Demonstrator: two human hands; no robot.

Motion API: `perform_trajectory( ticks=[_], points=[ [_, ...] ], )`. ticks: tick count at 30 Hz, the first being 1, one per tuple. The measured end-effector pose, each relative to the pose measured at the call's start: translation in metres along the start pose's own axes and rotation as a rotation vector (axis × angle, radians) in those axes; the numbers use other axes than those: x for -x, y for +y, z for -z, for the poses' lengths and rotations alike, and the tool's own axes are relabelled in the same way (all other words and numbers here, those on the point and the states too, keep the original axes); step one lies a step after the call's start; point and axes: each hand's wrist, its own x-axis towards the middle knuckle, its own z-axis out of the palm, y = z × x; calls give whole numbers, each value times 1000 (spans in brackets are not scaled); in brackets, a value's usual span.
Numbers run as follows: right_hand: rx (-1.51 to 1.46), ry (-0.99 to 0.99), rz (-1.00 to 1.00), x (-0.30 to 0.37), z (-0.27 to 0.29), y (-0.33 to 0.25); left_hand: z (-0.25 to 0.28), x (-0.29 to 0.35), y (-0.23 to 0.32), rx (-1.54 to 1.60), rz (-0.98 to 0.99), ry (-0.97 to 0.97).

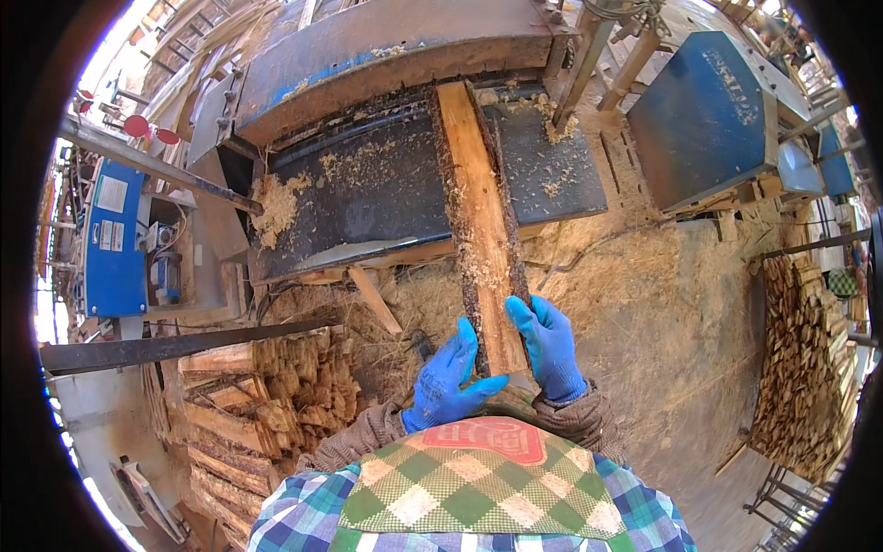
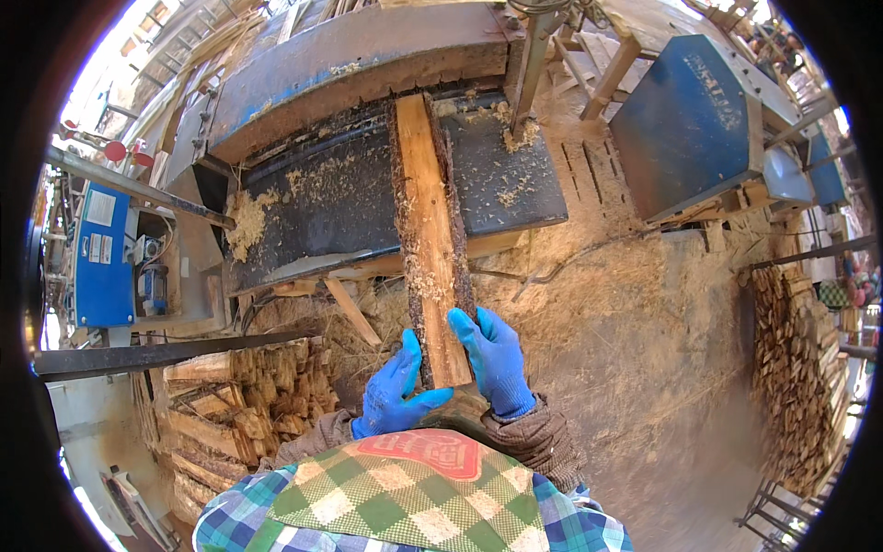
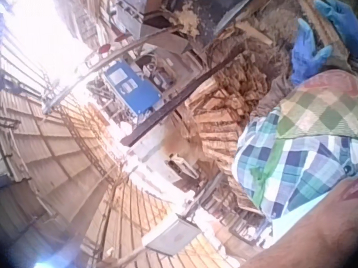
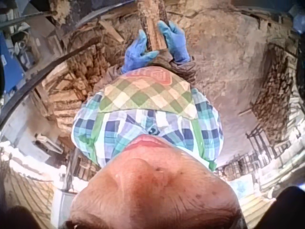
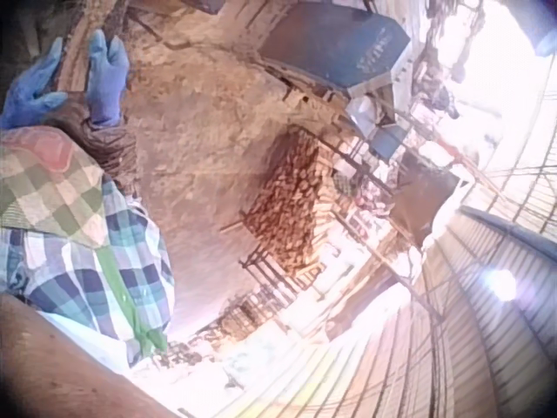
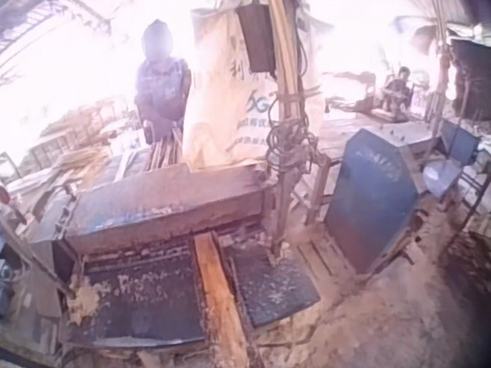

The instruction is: The person repeatedly picks up wooden planks, places them on a machine, and stacks the processed pieces. The person handles the planks one at a time, feeding them into the machine and then stacking the output.

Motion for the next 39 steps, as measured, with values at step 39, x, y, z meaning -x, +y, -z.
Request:
perform_trajectory(
  ticks=[39],
  points=[
    [980, -175, 320, -60, 105, 63, -59, 237, -130, 790, 926, 840]
  ],
)
